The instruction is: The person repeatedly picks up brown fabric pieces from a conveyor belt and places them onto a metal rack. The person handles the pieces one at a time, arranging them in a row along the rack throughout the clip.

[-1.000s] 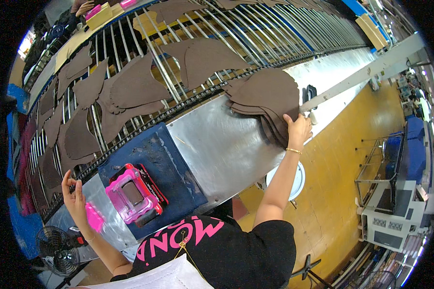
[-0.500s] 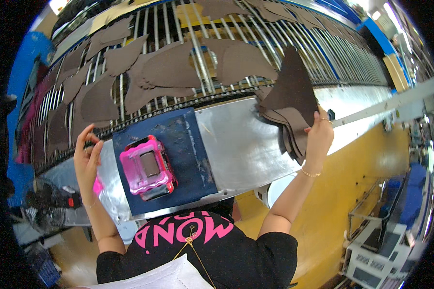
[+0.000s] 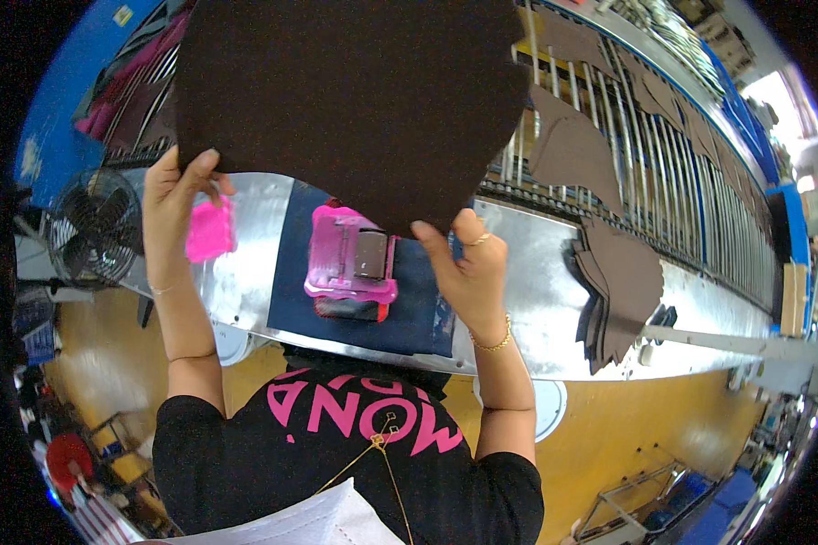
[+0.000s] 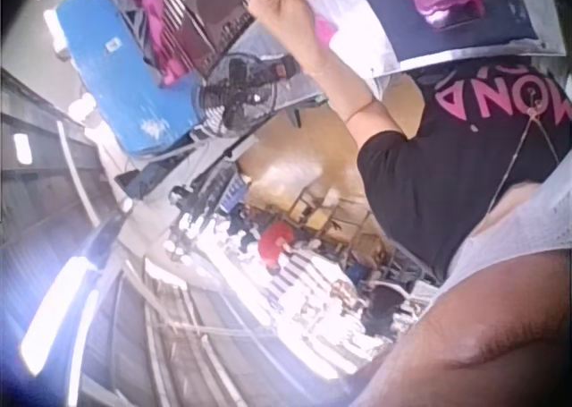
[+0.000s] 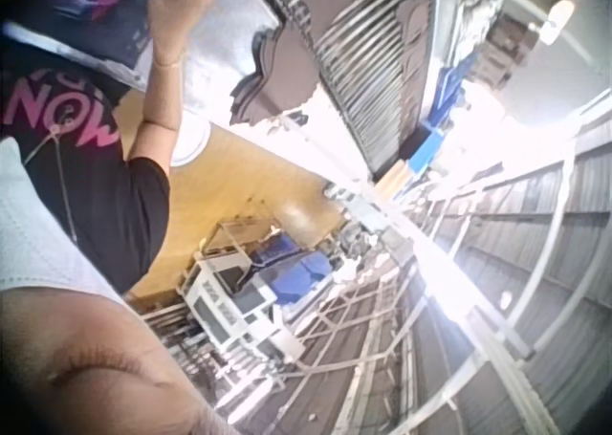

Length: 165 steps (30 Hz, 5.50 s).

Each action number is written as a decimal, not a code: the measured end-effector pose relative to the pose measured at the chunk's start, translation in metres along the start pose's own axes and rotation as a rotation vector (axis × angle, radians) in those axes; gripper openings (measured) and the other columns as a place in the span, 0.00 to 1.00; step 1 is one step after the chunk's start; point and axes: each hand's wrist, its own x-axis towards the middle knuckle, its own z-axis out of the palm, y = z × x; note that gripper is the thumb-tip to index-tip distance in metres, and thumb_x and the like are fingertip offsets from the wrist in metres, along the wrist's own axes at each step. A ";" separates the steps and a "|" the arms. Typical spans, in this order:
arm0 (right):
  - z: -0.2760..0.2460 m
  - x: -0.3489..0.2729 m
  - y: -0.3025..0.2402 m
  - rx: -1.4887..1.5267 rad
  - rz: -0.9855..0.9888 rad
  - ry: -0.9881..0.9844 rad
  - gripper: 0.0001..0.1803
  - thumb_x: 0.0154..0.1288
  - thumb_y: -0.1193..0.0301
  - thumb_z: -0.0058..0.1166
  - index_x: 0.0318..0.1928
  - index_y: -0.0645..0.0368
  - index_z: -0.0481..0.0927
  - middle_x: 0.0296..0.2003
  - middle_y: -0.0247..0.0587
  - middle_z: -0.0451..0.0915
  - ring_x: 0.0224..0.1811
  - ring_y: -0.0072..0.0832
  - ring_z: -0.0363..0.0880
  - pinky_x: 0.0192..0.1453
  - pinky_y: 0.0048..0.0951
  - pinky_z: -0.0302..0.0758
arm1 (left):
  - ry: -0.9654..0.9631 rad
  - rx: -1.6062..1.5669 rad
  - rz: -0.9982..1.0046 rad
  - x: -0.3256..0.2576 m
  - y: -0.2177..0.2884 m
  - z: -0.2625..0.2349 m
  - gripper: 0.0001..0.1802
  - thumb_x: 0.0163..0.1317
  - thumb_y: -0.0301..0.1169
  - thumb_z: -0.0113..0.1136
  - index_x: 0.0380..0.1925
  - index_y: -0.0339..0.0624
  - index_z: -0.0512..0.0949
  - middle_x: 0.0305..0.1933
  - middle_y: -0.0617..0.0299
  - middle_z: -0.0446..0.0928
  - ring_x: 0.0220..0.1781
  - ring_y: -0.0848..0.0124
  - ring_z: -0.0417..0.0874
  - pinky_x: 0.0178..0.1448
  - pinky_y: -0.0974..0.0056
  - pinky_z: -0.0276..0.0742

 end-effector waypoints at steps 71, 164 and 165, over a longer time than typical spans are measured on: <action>-0.126 0.069 0.182 0.616 0.333 0.721 0.14 0.65 0.60 0.59 0.33 0.53 0.70 0.22 0.36 0.78 0.20 0.20 0.76 0.19 0.20 0.72 | 0.015 0.330 0.000 0.032 -0.066 0.014 0.31 0.60 0.30 0.62 0.64 0.47 0.65 0.52 0.61 0.64 0.30 0.82 0.67 0.38 0.75 0.65; -0.036 0.047 0.188 0.733 0.539 0.566 0.11 0.71 0.77 0.41 0.50 0.63 0.59 0.38 0.48 0.74 0.32 0.39 0.84 0.33 0.34 0.86 | -0.115 0.670 1.135 0.127 0.052 0.165 0.19 0.53 0.31 0.64 0.48 0.56 0.80 0.62 0.63 0.64 0.60 0.62 0.69 0.60 0.54 0.68; -0.036 0.055 0.200 0.801 0.524 0.643 0.14 0.71 0.78 0.40 0.54 0.63 0.55 0.41 0.50 0.73 0.35 0.42 0.84 0.36 0.36 0.86 | -0.142 0.722 1.089 0.123 0.047 0.150 0.24 0.53 0.29 0.64 0.53 0.57 0.76 0.63 0.59 0.62 0.61 0.60 0.68 0.61 0.54 0.68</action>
